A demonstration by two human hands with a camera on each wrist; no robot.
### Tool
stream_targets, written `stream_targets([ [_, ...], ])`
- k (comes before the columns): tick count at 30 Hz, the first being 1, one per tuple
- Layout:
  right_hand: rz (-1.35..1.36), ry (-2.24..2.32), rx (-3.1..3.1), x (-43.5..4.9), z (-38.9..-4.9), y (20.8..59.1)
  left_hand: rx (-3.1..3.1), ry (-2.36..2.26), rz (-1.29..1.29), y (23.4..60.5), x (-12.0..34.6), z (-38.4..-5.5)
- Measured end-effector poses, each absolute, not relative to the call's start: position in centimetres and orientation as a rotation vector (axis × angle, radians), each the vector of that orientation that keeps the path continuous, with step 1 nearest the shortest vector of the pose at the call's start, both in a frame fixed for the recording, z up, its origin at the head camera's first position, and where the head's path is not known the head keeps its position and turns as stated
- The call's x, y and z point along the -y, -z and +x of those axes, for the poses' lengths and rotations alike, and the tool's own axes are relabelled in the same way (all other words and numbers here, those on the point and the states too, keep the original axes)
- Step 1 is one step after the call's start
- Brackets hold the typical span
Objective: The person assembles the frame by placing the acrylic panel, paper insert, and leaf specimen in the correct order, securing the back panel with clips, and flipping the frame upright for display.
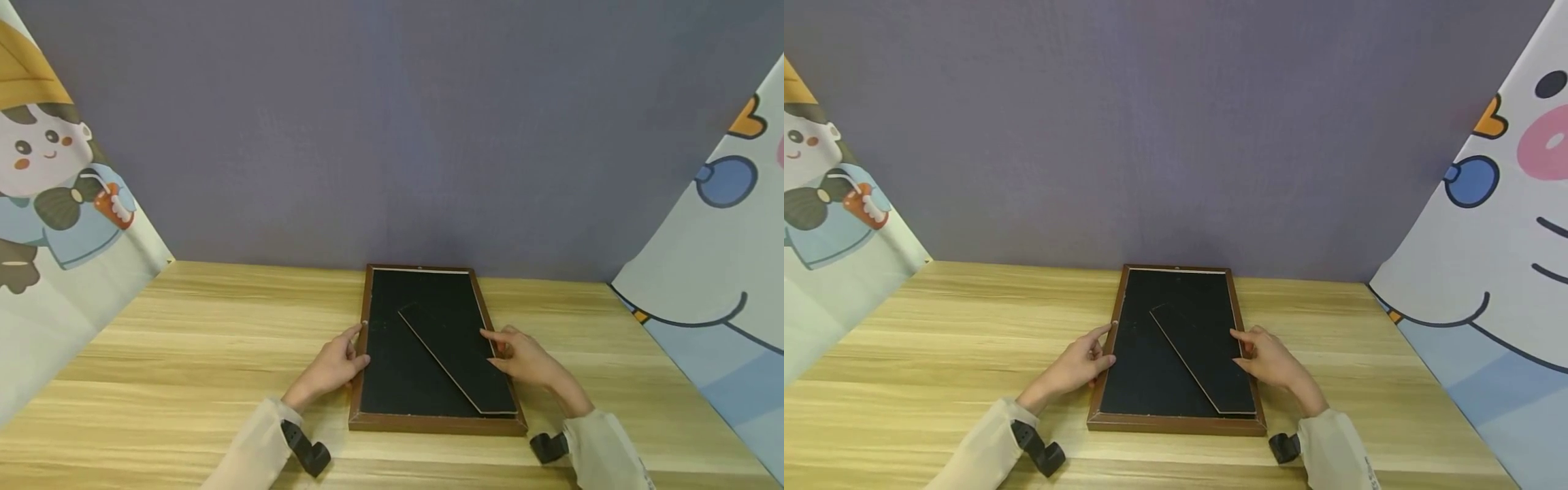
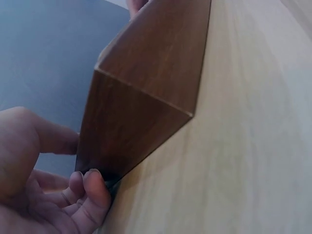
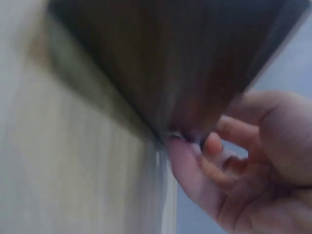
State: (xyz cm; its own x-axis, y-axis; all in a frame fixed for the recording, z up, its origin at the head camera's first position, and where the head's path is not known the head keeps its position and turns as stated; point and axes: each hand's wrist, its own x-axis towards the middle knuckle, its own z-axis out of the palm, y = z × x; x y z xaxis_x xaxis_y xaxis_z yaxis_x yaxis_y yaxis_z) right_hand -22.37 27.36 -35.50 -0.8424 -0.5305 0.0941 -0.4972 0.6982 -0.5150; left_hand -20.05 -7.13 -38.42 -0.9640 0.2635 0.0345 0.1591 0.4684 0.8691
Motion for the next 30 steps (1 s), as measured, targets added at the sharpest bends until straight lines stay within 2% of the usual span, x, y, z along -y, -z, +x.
stream_targets([
  [11,-0.999,1.073,-2.455,-29.8,-23.0,35.8,-2.496,-1.475,0.468,38.5,8.2,-20.1],
  [20,-0.981,1.068,-2.461,-30.0,-22.9,35.7,-2.37,-1.28,0.526,37.6,9.1,-19.0],
  [30,-1.036,1.075,-2.481,-30.1,-22.9,35.9,-2.492,-1.093,0.654,37.2,8.7,-17.9],
])
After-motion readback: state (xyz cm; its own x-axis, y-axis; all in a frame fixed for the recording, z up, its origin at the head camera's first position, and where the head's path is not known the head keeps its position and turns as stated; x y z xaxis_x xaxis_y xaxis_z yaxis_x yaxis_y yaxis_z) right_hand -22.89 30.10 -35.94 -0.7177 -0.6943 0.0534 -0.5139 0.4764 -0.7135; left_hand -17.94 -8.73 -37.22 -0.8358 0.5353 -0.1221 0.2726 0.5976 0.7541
